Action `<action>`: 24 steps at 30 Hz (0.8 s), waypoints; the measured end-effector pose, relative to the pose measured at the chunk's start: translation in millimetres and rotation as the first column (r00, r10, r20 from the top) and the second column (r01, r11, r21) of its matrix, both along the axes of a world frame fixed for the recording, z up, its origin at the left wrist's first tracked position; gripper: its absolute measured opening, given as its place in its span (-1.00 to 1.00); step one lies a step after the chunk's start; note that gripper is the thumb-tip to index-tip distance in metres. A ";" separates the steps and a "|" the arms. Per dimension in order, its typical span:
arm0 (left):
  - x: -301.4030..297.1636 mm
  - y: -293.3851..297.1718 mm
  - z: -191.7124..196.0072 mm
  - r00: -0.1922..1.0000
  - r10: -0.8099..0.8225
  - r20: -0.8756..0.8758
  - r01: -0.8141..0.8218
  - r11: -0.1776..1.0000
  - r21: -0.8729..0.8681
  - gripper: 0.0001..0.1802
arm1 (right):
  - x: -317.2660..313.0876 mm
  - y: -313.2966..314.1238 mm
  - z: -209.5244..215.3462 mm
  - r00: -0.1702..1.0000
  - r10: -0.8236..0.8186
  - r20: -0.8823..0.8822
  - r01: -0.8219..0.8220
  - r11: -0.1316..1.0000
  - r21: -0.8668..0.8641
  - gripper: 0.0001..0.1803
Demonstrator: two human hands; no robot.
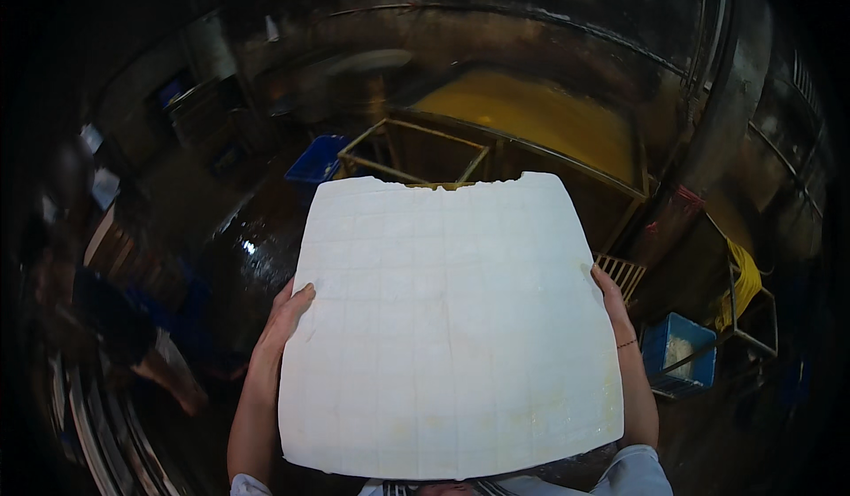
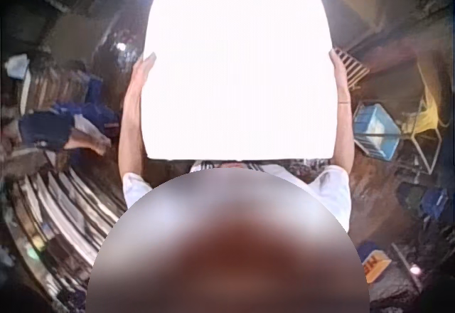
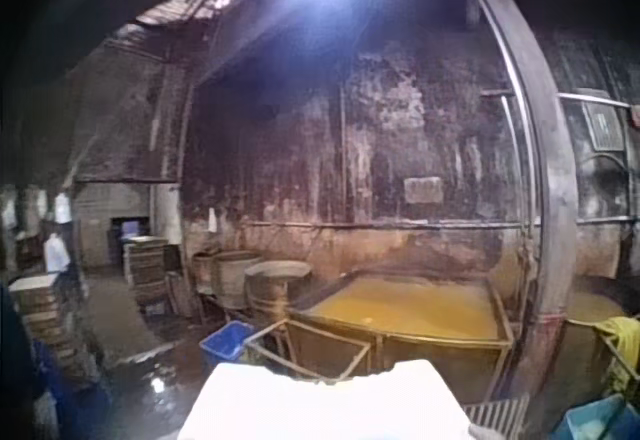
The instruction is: The person trims the edges of a large white cheese block with a knife, places a metal grate on top, and scrapes the surface repeatedly. The person then removes the grate, trims more edges, and places the block into a yellow liquid vat before retrieving it and repeating the process.
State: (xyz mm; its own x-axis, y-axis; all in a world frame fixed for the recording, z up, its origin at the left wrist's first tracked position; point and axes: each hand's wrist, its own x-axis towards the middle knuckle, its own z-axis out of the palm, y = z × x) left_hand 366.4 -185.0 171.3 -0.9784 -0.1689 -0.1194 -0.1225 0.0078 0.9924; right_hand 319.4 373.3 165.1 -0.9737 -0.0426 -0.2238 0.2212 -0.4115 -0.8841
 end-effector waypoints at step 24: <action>-729.1 -142.2 -82.2 0.924 -0.363 0.118 0.374 0.922 -0.096 -0.32 | -486.3 -177.0 -93.8 0.923 -0.370 0.104 0.369 0.929 0.029 -0.48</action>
